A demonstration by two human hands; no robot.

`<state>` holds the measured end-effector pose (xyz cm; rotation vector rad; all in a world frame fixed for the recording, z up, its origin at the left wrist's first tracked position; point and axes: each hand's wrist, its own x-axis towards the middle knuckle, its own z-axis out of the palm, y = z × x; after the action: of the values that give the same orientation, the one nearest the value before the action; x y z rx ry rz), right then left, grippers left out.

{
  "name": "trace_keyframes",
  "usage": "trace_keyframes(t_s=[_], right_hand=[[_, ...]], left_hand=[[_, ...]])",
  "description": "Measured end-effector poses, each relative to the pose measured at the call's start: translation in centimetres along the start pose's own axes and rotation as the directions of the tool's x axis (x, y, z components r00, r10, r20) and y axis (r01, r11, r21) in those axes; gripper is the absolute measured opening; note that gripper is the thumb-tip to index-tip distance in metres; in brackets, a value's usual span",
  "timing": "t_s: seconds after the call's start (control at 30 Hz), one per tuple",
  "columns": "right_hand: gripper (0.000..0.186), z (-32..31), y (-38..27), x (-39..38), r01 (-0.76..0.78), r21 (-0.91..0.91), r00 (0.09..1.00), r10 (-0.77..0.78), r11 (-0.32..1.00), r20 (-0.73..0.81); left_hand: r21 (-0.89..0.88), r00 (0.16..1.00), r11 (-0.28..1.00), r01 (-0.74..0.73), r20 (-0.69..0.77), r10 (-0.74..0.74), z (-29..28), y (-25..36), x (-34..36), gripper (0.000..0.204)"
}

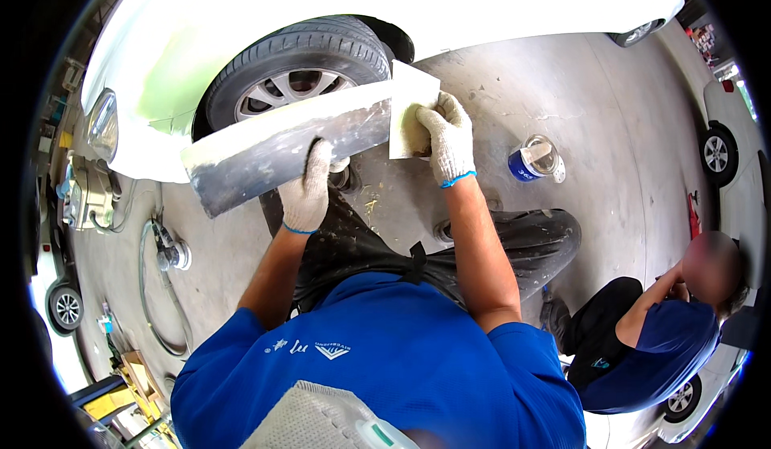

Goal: The person kneels beside a white car and applies a green body filler to the front fender using a spreader. They repeatedly smooth the compound over the surface near the wheel arch and wipe the tool on a container.

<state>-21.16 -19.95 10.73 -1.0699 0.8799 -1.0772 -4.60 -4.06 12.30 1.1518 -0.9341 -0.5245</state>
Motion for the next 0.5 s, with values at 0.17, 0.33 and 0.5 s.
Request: trace_keyframes(t_s=[0.17, 0.33, 0.5], right_hand=[[0.037, 0.9, -1.3, -0.9, -0.032, -0.083, 0.997, 0.037, 0.996, 0.065], [0.037, 2.2, -1.7, -1.8, 0.023, -0.140, 0.996, -0.011, 0.990, 0.085], [0.037, 2.9, -2.8, -2.8, 0.038, -0.152, 0.985, -0.011, 0.988, 0.172]], left_hand=[[-0.069, 0.997, 0.997, 0.037, 0.076, -0.032, 0.0, -0.8, 0.0, 0.024], [0.178, 0.969, 0.983, -0.053, 0.248, 0.007, -0.6, -1.4, 0.7, 0.025], [0.330, 0.870, 0.936, -0.122, 0.489, -0.059, -0.6, -1.5, 0.9, 0.028]])
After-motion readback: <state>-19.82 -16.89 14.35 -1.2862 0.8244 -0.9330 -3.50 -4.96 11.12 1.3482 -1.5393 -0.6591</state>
